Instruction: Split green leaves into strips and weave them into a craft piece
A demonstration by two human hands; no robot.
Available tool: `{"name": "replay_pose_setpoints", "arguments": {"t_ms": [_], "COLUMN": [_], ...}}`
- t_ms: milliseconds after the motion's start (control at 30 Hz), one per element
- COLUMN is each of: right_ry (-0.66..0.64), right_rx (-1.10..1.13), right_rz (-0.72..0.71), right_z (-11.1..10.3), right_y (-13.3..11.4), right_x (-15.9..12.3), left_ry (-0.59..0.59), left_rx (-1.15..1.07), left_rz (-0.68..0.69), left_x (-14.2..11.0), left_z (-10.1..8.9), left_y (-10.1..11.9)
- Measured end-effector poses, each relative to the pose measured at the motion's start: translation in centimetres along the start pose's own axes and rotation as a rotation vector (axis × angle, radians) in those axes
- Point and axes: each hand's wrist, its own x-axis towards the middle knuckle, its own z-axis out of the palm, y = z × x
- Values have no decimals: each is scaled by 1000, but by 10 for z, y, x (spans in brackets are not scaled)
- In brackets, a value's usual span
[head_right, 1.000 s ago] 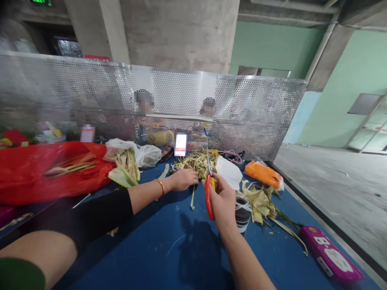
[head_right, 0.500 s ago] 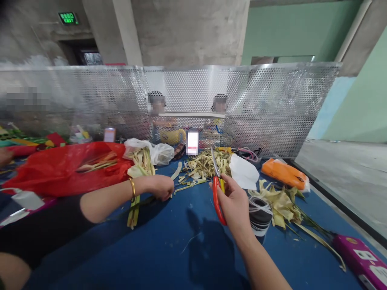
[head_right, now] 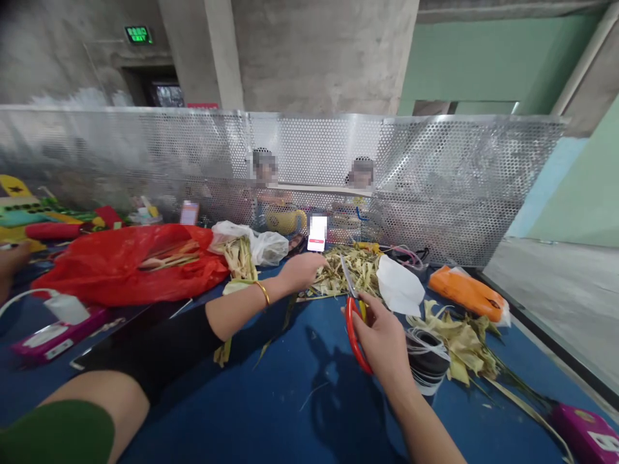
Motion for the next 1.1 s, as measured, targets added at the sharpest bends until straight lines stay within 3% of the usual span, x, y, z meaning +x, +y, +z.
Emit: {"name": "replay_pose_setpoints", "arguments": {"t_ms": [133,233,333,533,800,900,1100], "right_ry": [-205,-371,-474,-400,-358,-346,-339], "right_rx": [-416,-679,-785,-870,-1027,-1071,-1064], "right_rz": [-43,-118,-117,-65,-172,-172,-157], "right_z": [1,5,10,17,19,19,17], "right_y": [-10,-18,-19,-4,-5,-6,-6], "right_x": [-7,-14,-16,-11,-15,-17,-18], "left_ry": [114,153,127,37,-45,-9,91], "left_rx": [32,53,50,129,89,67,-31], "left_rz": [-263,-361,-488,-577,-497,-525,-609], "left_x": [-13,-41,-77,-124,-124,-123,-128], "left_z": [-30,-43,-49,-51,-29,-40,-86], "left_y": [-33,-58,-78,-93,-90,-89,-95]}}
